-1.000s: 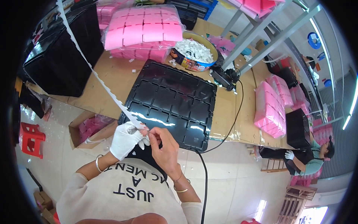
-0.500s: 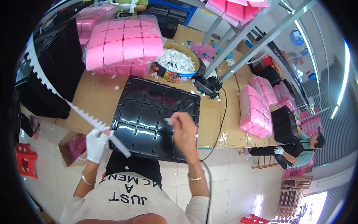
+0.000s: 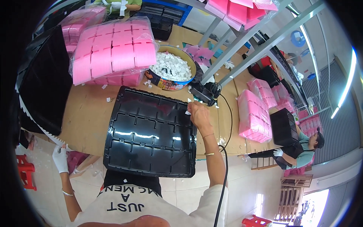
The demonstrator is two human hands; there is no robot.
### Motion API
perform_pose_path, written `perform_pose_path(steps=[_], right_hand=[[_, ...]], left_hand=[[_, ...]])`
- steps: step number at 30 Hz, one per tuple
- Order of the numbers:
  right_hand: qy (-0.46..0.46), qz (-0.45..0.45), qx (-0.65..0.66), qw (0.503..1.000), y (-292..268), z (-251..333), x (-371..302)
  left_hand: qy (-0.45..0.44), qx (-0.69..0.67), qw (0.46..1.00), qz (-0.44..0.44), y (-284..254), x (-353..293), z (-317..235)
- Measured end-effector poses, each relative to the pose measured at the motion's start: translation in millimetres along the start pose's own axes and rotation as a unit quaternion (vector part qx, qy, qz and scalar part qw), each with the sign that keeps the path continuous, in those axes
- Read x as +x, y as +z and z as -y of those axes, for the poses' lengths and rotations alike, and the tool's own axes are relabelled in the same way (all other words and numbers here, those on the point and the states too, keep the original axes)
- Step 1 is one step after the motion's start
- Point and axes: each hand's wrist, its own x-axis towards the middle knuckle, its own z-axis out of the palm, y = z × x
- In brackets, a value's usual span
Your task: The person assembles pink foam pads into a grid-like black plastic tray by hand, fitting each pad into a slot.
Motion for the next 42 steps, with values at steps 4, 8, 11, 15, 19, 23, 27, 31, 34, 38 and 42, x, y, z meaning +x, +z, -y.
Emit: perform_pose_path(steps=[4, 8, 11, 15, 19, 23, 27, 31, 34, 38, 42], right_hand=[[-0.014, -0.038, -0.029, 0.999, 21.0, -5.4, -1.9], [-0.024, -0.041, 0.029, 0.998, 19.5, -6.0, -3.8], [-0.024, -0.05, 0.041, 0.998, 16.5, -3.9, 0.7], [-0.008, -0.042, 0.048, 0.998, 20.5, 0.9, -11.8], [0.011, -0.062, 0.059, 0.996, 24.8, -6.5, -12.8], [0.002, -0.051, 0.09, 0.995, 15.3, -6.4, -25.9], [0.038, -0.054, 0.224, 0.972, -5.2, -4.8, 6.2], [0.061, -0.212, 0.263, 0.939, -4.4, -4.6, 75.9], [0.106, -0.244, 0.216, 0.939, 15.1, -18.3, 124.8], [0.035, -0.282, 0.125, 0.951, 72.7, -26.4, 169.6], [0.007, -0.223, 0.432, 0.874, 8.5, 82.9, 160.5]], left_hand=[[0.041, 0.006, 0.999, -0.002, 13.6, 6.3, 6.0], [0.013, -0.025, 0.999, 0.03, 22.4, 0.6, -21.2], [0.015, -0.025, 0.999, 0.039, 29.0, 10.5, -9.2], [0.072, -0.078, 0.994, 0.0, 34.8, 13.0, -19.2], [0.024, -0.052, 0.998, -0.031, 31.5, 5.5, -68.3], [0.078, -0.054, 0.979, -0.182, 12.0, -19.9, -89.4], [0.194, -0.028, 0.921, -0.336, -14.5, -61.8, -110.3], [0.368, -0.137, 0.915, -0.093, 20.7, -109.5, -172.2], [0.415, -0.055, 0.908, -0.035, 59.7, -76.6, -237.2], [0.374, -0.071, 0.92, -0.098, 101.2, -4.2, -261.2], [0.402, -0.007, 0.907, -0.129, 113.9, 62.6, -251.1]])
